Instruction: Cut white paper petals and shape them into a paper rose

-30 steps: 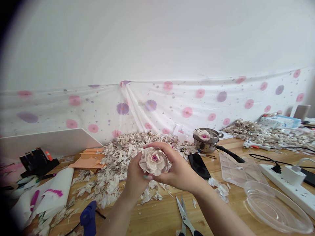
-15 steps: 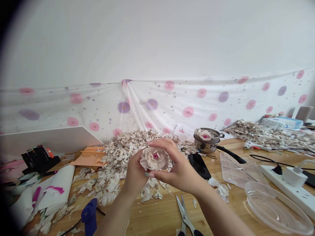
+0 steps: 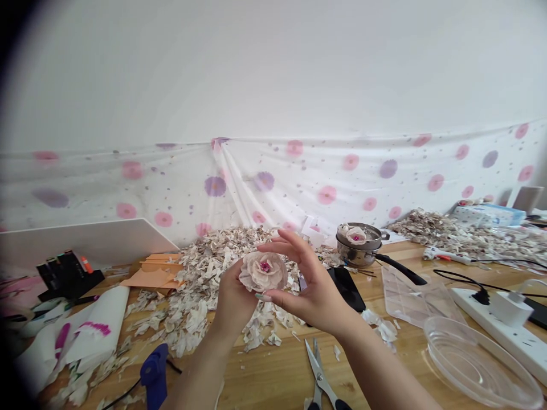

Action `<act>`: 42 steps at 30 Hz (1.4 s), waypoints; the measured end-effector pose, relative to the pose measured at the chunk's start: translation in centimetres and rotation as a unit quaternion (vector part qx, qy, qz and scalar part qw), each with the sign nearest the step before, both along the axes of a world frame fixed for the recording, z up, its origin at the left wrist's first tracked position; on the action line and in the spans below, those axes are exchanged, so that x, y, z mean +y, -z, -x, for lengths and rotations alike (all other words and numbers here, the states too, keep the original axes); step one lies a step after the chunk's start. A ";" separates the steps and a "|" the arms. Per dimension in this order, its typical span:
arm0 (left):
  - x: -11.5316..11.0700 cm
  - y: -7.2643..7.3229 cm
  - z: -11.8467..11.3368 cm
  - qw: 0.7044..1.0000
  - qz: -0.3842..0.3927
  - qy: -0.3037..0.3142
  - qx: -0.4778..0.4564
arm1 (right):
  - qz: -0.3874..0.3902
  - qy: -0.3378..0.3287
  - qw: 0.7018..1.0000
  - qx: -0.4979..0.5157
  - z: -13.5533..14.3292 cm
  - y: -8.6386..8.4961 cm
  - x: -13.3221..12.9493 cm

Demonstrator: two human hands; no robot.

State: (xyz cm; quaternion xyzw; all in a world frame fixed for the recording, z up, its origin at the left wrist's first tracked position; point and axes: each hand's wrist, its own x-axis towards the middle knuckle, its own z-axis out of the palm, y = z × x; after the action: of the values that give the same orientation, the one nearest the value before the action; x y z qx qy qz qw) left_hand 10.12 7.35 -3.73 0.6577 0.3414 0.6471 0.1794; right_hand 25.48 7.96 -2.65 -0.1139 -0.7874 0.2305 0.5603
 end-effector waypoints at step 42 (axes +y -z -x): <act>2.4 2.1 0.8 0.990 -0.037 -0.112 -0.072 | 0.065 0.137 0.948 -0.280 -2.4 0.7 3.7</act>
State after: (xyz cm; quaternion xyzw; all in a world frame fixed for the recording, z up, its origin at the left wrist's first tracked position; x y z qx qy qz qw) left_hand 9.30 9.71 -5.78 0.5734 0.3750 0.7208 0.1051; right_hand 27.84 11.68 -3.35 -0.3169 -0.8724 0.1615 0.3351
